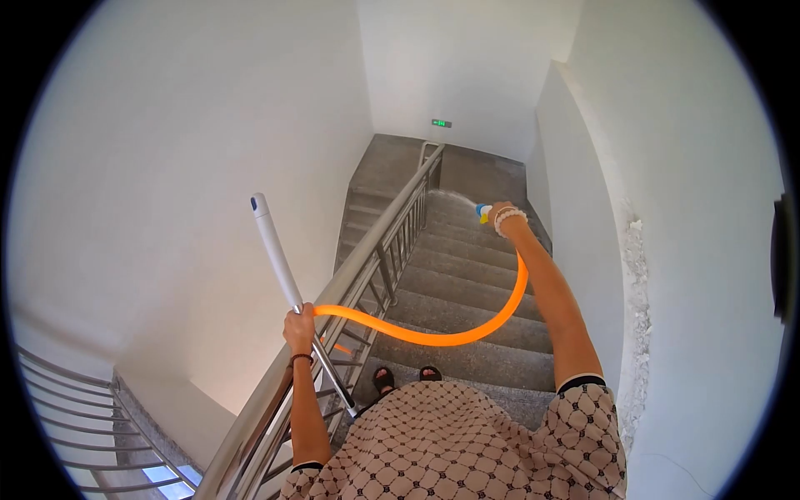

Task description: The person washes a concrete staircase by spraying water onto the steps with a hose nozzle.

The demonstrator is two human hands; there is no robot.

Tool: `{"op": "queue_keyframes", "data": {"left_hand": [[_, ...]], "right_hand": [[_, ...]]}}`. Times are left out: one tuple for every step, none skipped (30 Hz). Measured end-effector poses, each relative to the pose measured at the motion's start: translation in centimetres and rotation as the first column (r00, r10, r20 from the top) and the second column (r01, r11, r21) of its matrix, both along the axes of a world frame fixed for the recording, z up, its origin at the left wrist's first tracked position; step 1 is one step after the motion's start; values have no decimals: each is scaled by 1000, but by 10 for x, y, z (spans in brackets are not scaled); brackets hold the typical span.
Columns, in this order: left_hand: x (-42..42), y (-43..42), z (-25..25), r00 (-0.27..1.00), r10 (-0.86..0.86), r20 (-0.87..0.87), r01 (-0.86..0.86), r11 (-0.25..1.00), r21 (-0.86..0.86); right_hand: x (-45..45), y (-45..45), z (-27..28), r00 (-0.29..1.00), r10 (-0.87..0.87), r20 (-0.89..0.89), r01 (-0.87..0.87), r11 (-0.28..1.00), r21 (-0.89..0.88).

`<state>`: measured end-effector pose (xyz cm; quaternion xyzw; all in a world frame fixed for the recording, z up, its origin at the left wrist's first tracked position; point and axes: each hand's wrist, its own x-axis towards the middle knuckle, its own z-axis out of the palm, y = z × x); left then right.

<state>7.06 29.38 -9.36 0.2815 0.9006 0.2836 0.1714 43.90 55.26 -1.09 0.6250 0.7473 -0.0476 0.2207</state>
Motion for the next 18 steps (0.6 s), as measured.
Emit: {"op": "queue_keyframes", "data": {"left_hand": [[0,0,0,1000,-1,0,1,1000,-2],[1,0,1,1000,0,4,0,1000,0],[1,0,1,1000,-2,7,2,1000,2],[0,1,1,1000,-3,8,3,1000,2],[-1,1,0,1000,-9,7,9,1000,3],[-1,1,-1,1000,-14,6,14,1000,5],[-1,1,-1,1000,-14,9,14,1000,4],[-1,1,-2,1000,-9,3,9,1000,10],[-1,1,-1,1000,-3,-2,4,1000,16],[-1,1,-1,1000,-2,0,2,1000,16],[-1,0,1,1000,-7,-1,7,1000,9],[-1,0,2,1000,-12,-3,12,1000,2],[-1,0,2,1000,-9,-2,9,1000,3],[-1,0,2,1000,-11,-2,11,1000,-4],[-1,1,1,1000,-13,-1,13,1000,-11],[-2,1,1,1000,-12,0,12,1000,-10],[-2,1,0,1000,-12,5,12,1000,-14],[-2,1,1,1000,-11,9,11,1000,-18]], "right_hand": [[2,2,1,1000,-1,0,1,1000,-2],[4,4,3,999,-36,-35,37,998,41],[4,4,7,995,-70,-73,76,994,84],[4,4,11,995,-72,-72,78,993,83],[4,4,15,993,-84,-82,92,991,95],[4,3,19,991,-95,-92,105,989,107],[3,5,19,991,-96,-90,105,989,107],[3,7,20,983,-148,-106,159,982,106],[3,9,20,972,-199,-122,212,971,105],[3,14,18,973,-198,-120,211,972,106],[4,18,15,974,-193,-116,205,974,101],[5,20,15,976,-188,-112,199,975,96],[5,21,14,976,-185,-111,196,976,97],[5,22,14,976,-189,-110,200,974,106],[5,21,16,975,-193,-108,205,972,116],[4,20,17,975,-193,-107,205,972,117],[4,19,18,975,-189,-117,205,968,147],[3,17,20,975,-185,-127,205,963,176]]}}
